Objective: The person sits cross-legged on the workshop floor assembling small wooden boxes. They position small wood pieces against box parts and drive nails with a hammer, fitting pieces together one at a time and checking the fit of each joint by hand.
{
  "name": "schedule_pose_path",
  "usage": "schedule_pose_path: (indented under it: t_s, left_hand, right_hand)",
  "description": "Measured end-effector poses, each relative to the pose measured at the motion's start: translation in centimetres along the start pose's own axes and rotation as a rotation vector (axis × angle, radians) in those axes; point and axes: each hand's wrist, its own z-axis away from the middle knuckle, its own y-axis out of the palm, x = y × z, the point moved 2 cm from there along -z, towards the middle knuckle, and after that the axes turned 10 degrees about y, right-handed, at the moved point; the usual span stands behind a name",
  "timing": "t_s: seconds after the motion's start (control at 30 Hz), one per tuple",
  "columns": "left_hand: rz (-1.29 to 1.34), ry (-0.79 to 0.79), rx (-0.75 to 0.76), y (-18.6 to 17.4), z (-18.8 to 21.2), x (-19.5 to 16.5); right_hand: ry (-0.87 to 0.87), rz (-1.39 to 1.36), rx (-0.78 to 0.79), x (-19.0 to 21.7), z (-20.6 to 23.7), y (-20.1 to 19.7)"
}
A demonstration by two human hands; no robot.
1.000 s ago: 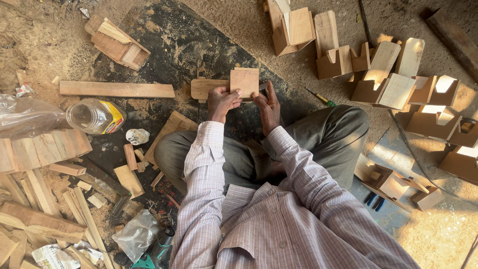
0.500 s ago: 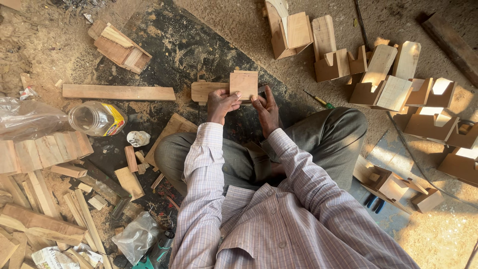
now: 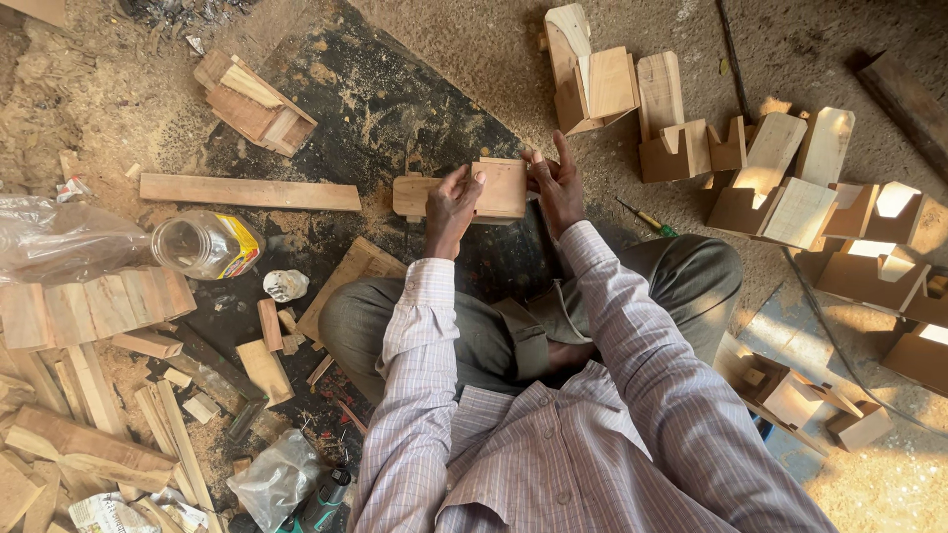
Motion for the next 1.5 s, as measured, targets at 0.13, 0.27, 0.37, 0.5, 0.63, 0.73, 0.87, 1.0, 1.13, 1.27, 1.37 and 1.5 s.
schedule_pose_path:
  t_s: [0.13, 0.27, 0.37, 0.5, 0.63, 0.73, 0.87, 1.0, 1.13, 1.27, 1.37, 1.5]
  left_hand:
    - [-0.005, 0.021, -0.064, 1.0, -1.6, -0.3]
    - [0.058, -0.048, -0.122, 1.8, -2.4, -0.3]
    - [0.107, -0.064, -0.151, 1.9, -2.7, -0.2]
    - [0.106, -0.063, -0.151, 1.9, -2.7, -0.1]
    - [0.074, -0.07, -0.155, 1.9, -2.7, 0.1]
    - [0.064, -0.068, -0.152, 1.9, -2.7, 0.0]
    - [0.089, -0.098, -0.137, 1.9, -2.6, -0.2]
    - [0.048, -0.143, -0.099, 1.7, -2.8, -0.3]
    - [-0.008, -0.17, -0.069, 1.5, -2.9, -0.4]
    - [0.109, -0.117, -0.015, 1.1, -2.6, -0.6]
    - [0.178, -0.058, 0.027, 0.6, -2.3, -0.8]
    - [0.208, 0.008, 0.075, 0.3, -2.2, -1.0]
  right_hand:
    - [0.112, -0.049, 0.041, 0.0, -0.6, -0.1]
    - [0.183, -0.123, 0.034, -0.3, -0.9, -0.3]
    - [0.175, -0.132, 0.044, -0.2, -1.0, -0.4]
    - [0.149, -0.119, 0.051, 0.0, -1.1, -0.5]
    - [0.139, -0.075, 0.043, -0.1, -1.2, -0.6]
    - [0.132, -0.035, 0.026, -0.1, -1.3, -0.7]
    - [0.136, -0.008, 0.04, 0.0, -1.2, -0.6]
    - [0.197, -0.038, 0.062, 0.2, -1.1, -0.6]
    - [0.184, -0.007, 0.06, 0.4, -0.7, -1.0]
    - [0.108, -0.034, 0.047, 0.4, -0.1, -1.3]
    - [0.031, -0.041, 0.06, 0.3, 0.5, -1.4]
    - [-0.048, -0.035, 0.076, -0.1, 1.2, -1.3]
